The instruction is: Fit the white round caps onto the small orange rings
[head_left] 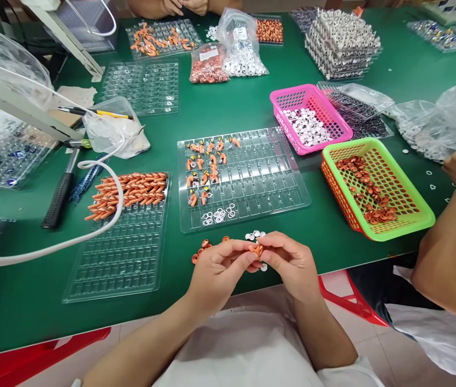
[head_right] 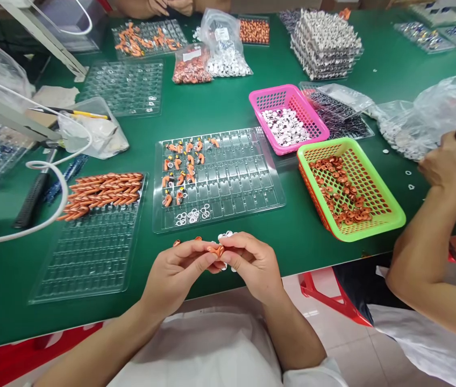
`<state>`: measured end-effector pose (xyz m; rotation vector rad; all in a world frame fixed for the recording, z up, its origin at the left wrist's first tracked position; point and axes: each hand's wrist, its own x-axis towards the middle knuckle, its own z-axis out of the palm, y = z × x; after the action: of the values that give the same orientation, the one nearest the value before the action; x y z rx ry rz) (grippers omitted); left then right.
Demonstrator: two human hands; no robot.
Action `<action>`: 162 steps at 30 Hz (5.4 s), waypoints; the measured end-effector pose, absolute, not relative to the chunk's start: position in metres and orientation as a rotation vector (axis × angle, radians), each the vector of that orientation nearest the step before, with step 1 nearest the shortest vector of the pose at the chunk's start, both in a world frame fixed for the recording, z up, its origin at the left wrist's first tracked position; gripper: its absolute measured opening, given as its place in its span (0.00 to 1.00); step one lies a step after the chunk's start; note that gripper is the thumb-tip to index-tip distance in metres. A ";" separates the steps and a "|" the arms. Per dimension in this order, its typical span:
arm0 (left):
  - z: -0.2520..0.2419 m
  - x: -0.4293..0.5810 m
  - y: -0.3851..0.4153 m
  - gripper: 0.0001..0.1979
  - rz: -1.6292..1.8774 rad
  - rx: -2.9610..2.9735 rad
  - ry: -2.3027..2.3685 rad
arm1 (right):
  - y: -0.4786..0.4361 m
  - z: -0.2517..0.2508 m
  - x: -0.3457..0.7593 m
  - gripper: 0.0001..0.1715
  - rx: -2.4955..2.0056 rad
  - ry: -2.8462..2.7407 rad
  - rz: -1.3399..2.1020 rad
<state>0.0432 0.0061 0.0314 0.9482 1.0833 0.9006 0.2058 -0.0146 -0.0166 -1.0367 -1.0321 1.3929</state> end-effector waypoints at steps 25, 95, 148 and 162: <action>0.030 0.033 0.003 0.04 0.810 1.371 1.163 | -0.020 -0.020 0.206 0.19 -0.938 -1.222 1.209; 0.032 0.040 0.016 0.12 0.616 0.675 0.903 | -0.019 -0.020 0.216 0.13 -0.872 -1.053 1.534; 0.025 0.040 0.016 0.16 0.526 0.399 0.812 | -0.018 -0.028 0.207 0.09 -0.855 -1.107 1.363; 0.023 0.039 0.016 0.16 0.531 0.394 0.814 | -0.018 -0.027 0.208 0.12 -0.868 -1.138 1.336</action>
<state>0.0393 0.0160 0.0226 0.3940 0.8138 0.5314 0.2084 -0.0177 -0.0273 -0.8681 -1.1375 1.3360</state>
